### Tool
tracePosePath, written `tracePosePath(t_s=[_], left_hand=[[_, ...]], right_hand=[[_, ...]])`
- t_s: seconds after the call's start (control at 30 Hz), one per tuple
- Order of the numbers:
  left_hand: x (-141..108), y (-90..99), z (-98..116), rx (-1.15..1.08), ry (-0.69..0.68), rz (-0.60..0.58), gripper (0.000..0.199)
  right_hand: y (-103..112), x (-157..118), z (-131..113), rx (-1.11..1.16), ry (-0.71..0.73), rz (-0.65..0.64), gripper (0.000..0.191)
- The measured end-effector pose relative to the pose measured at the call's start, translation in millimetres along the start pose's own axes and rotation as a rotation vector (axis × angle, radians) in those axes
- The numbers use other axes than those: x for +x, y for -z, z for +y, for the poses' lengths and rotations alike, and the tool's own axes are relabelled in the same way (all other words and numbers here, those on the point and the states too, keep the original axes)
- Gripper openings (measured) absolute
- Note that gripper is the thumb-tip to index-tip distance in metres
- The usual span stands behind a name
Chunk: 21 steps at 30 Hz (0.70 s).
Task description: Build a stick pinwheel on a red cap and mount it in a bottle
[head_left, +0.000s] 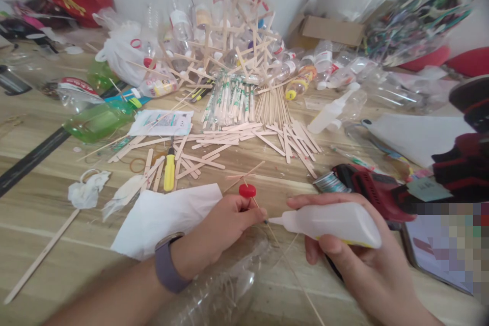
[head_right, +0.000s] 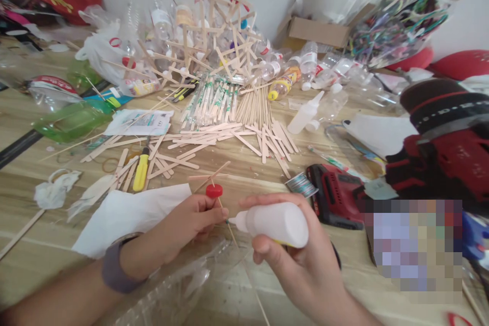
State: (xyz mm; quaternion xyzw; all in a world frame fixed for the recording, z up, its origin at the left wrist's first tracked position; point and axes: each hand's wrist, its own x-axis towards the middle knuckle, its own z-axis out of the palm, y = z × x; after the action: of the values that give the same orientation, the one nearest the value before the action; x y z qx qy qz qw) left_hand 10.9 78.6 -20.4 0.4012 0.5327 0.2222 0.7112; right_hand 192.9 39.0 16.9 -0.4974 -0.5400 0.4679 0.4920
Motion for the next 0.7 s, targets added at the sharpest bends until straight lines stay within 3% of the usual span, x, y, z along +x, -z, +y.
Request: tracePosePath(t_s=[0.7], left_hand=[[-1.4, -1.2, 3.3, 0.047, -0.013, -0.014, 0.032]], right_hand=[[-7.1, -1.9, -3.1, 0.007, -0.030, 0.022, 0.029]])
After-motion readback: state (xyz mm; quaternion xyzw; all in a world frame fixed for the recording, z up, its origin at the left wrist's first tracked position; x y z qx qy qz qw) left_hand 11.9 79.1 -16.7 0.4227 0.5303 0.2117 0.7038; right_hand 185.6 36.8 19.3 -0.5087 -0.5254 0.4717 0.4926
